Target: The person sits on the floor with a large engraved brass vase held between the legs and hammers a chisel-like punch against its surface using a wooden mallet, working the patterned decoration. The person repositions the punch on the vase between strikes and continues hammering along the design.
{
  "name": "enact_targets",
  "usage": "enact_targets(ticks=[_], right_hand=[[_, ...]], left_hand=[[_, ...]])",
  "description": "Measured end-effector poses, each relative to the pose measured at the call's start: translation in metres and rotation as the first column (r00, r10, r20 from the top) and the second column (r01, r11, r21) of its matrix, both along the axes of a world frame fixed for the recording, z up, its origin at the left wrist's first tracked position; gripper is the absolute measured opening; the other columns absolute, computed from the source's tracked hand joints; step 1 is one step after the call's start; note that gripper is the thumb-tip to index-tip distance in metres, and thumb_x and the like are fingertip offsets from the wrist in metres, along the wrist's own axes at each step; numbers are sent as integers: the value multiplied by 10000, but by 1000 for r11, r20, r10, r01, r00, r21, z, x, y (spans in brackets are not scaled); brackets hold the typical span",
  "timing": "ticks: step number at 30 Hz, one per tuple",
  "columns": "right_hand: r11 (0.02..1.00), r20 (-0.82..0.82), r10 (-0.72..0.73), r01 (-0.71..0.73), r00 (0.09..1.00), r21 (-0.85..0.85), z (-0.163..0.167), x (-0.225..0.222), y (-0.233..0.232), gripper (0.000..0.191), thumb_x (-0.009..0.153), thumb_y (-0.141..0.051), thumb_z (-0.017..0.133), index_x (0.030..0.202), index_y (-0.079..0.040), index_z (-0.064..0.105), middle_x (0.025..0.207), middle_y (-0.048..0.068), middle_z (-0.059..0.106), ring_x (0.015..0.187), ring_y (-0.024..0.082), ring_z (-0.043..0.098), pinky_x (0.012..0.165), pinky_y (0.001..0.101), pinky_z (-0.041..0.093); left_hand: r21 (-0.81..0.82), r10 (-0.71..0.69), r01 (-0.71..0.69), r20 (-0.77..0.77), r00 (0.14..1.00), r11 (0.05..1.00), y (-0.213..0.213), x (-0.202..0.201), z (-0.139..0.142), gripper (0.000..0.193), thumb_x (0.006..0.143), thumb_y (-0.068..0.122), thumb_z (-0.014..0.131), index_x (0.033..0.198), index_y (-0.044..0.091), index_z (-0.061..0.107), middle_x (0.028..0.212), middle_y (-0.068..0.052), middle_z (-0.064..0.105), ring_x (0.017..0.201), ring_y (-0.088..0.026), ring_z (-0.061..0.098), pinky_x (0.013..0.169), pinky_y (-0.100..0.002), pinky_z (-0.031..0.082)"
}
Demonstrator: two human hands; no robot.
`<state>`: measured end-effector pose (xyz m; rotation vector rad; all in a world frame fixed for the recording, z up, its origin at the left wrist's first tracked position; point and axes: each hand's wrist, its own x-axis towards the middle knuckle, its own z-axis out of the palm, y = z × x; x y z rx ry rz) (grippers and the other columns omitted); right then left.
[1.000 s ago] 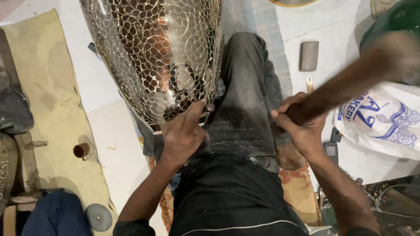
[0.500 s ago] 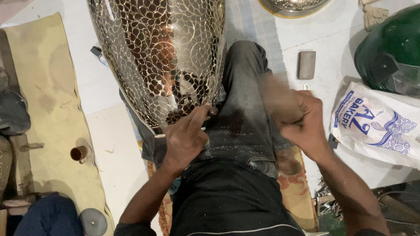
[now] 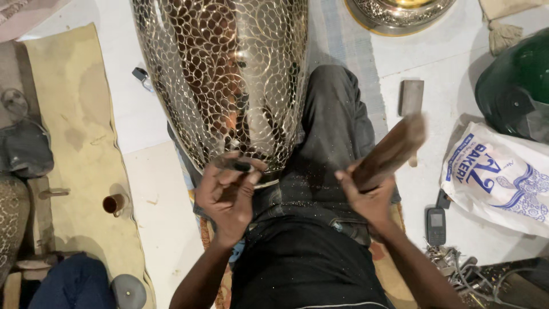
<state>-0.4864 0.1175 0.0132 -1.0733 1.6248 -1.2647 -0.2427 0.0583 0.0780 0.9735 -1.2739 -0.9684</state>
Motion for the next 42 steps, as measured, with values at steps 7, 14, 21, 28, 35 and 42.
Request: enact_targets(ticks=[7, 14, 21, 28, 35, 42], right_hand=[[999, -232, 32, -30, 972, 14, -31, 14, -19, 315, 774, -131, 913, 827, 13, 637, 684, 87, 638, 622, 157, 582, 577, 285, 491], [934, -450, 236, -329, 861, -139, 51, -27, -44, 439, 624, -51, 738, 1053, 21, 680, 844, 137, 684, 738, 203, 683, 645, 330, 534], [814, -521, 458, -576, 720, -80, 109, -41, -72, 480, 559, -83, 724, 1037, -45, 701, 756, 102, 691, 611, 221, 679, 538, 355, 513], [672, -817, 419, -740, 397, -14, 143, -38, -88, 553, 540, -269, 831, 1032, -86, 658, 817, 75, 654, 653, 280, 653, 550, 431, 490], [736, -884, 384, -666, 265, 120, 150, -25, -99, 409, 604, -214, 843, 915, -105, 601, 758, 84, 587, 636, 289, 640, 562, 447, 492], [683, -776, 481, -730, 408, 39, 144, -31, -101, 538, 500, -240, 839, 971, -96, 621, 768, 65, 600, 627, 291, 630, 510, 445, 456]], left_hand=[[-207, 81, 37, 530, 844, 978, -11, -4, -8, 440, 852, -113, 536, 1286, -85, 603, 1033, -190, 773, 870, -212, 796, 742, -281, 664], [-437, 313, -31, 591, 744, 899, -1, -13, -36, 390, 861, -139, 514, 1240, -126, 605, 1042, -205, 755, 875, -261, 798, 706, -311, 679], [-139, 150, -91, 511, 846, 986, 22, -10, -82, 314, 951, 4, 597, 1252, -82, 624, 1024, -142, 712, 813, -173, 680, 754, -309, 615], [409, -237, 169, 123, 964, 897, 16, -4, -81, 486, 1016, 180, 599, 1485, 104, 498, 1248, -150, 647, 957, -166, 700, 849, -301, 620], [474, -141, 75, 106, 984, 877, 11, -9, -81, 440, 963, 144, 677, 1381, 70, 560, 1195, -126, 691, 968, -179, 699, 878, -320, 564], [-115, 4, 77, 584, 812, 990, 9, -4, -91, 396, 910, 108, 754, 1276, 35, 623, 1143, -101, 735, 980, -192, 698, 907, -339, 508]])
